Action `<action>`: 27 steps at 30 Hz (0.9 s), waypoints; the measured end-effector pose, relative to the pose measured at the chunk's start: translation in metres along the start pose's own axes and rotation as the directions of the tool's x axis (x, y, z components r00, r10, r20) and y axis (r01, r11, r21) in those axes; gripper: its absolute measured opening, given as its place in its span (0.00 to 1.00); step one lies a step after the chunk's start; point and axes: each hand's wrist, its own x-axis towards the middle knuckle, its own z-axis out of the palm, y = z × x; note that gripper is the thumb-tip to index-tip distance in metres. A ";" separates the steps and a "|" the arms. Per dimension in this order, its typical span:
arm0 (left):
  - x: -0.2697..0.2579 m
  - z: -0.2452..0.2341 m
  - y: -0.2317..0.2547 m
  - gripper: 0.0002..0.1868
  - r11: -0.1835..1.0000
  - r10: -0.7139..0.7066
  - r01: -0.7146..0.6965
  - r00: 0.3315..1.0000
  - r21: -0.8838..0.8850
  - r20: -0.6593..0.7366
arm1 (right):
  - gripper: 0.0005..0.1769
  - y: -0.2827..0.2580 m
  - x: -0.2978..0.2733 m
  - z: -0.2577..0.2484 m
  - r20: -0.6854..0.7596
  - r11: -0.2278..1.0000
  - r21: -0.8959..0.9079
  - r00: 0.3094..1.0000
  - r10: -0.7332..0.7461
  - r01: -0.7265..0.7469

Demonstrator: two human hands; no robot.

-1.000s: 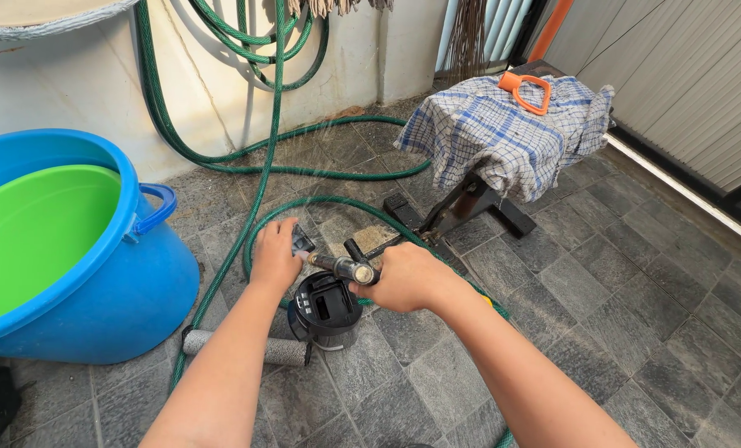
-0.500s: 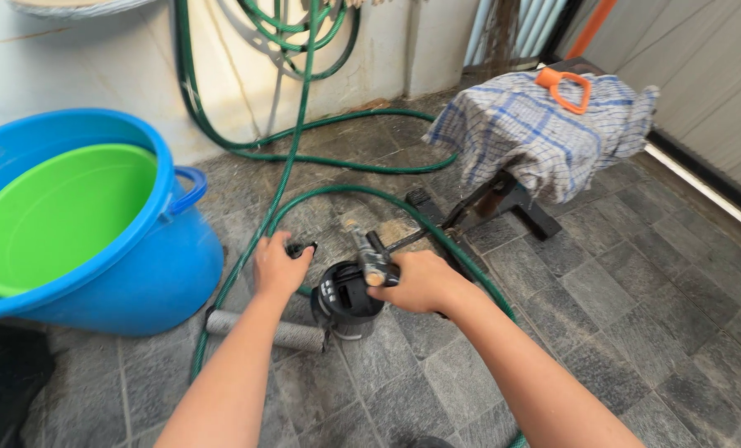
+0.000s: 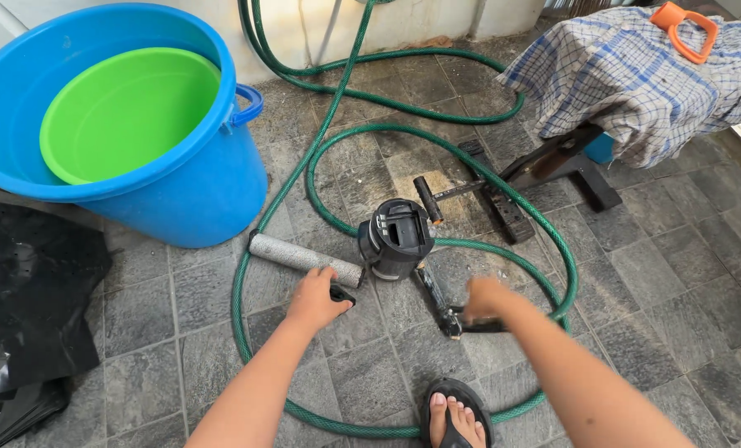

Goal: The person disassembles a vacuum cleaner filter housing, rinses the components with a garden hose, and reassembles the unit. They handle the filter housing, a cylindrical filter, and a hose nozzle, using water to clean the parts before putting them back together.

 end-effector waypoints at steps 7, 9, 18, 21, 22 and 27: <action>0.029 -0.001 0.022 0.76 0.941 0.298 -0.309 0.950 -0.140 -0.092 | 0.75 -0.063 -0.067 -0.162 -0.717 0.796 -0.038 0.539 -0.443 0.604; 0.042 0.008 0.033 0.79 0.904 0.358 -0.386 0.919 -0.185 -0.167 | 0.75 -0.099 -0.082 -0.175 -0.637 0.855 -0.120 0.621 -0.456 0.505; 0.084 0.020 0.058 0.65 0.823 0.412 -0.428 0.902 -0.373 -0.126 | 0.52 -0.104 -0.071 -0.182 -0.570 0.793 -0.060 0.631 -0.525 0.606; 0.100 0.026 0.059 0.58 0.790 0.423 -0.415 0.902 -0.451 -0.089 | 0.51 -0.093 -0.065 -0.177 -0.596 0.803 -0.037 0.632 -0.496 0.595; 0.101 0.028 0.057 0.55 0.782 0.441 -0.427 0.894 -0.455 -0.081 | 0.51 -0.096 -0.065 -0.171 -0.611 0.812 -0.039 0.629 -0.480 0.582; 0.092 0.032 0.059 0.58 0.748 0.469 -0.474 0.873 -0.464 -0.135 | 0.50 -0.091 -0.067 -0.168 -0.585 0.811 -0.117 0.619 -0.523 0.574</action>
